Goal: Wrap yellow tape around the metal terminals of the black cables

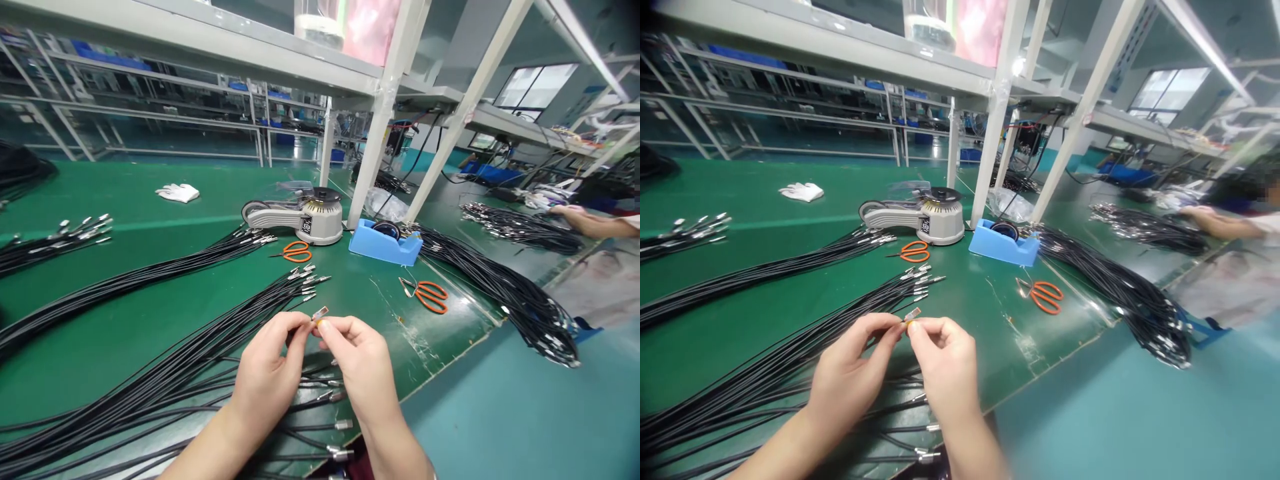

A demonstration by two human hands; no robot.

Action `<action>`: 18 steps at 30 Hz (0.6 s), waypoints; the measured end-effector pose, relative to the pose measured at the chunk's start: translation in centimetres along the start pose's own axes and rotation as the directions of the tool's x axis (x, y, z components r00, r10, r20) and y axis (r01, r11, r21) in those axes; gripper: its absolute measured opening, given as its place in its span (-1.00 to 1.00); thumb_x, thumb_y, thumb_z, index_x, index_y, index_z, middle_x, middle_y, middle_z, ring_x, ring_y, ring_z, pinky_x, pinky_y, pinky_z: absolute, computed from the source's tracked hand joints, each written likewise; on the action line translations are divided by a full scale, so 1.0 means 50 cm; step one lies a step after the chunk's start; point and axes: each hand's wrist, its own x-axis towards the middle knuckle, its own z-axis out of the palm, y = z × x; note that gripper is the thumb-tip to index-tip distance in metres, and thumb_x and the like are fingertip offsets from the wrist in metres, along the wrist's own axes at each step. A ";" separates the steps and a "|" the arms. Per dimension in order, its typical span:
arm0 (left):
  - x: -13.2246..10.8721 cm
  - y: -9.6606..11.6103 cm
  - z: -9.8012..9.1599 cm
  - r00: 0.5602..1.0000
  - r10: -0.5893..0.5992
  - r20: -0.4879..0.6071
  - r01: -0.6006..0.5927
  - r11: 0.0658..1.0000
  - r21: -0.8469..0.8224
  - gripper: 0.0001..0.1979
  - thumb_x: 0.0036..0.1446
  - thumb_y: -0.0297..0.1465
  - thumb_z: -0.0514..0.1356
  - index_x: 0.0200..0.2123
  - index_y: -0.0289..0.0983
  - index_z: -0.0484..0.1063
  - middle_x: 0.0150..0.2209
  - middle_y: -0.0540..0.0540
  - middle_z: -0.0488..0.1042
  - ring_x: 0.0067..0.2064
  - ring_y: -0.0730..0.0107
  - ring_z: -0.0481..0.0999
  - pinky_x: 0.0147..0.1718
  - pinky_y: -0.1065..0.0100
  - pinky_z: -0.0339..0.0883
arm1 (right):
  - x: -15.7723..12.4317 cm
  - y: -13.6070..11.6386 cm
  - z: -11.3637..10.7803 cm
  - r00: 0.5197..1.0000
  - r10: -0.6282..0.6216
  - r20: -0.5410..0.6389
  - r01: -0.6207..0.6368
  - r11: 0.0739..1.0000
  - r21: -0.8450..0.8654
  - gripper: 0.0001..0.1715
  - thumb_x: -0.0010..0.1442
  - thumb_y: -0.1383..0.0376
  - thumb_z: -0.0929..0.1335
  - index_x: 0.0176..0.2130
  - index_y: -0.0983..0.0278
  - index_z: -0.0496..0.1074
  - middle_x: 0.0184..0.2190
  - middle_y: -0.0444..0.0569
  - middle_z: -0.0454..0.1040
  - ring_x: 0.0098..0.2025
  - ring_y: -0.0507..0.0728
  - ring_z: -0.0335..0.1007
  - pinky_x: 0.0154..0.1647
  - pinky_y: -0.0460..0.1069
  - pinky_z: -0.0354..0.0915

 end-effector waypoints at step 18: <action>0.005 -0.010 -0.007 0.984 0.173 0.050 -0.174 0.985 0.004 -0.72 0.16 -0.57 0.02 -0.22 -0.17 0.46 -0.34 -0.05 0.50 -0.32 0.45 0.48 -0.30 0.44 0.38 | 0.014 -0.007 0.002 1.000 0.031 -0.005 -0.031 0.999 -0.028 -0.82 0.02 0.22 0.41 -0.44 0.32 0.49 -0.42 0.00 0.57 -0.34 0.14 0.49 -0.27 0.01 0.39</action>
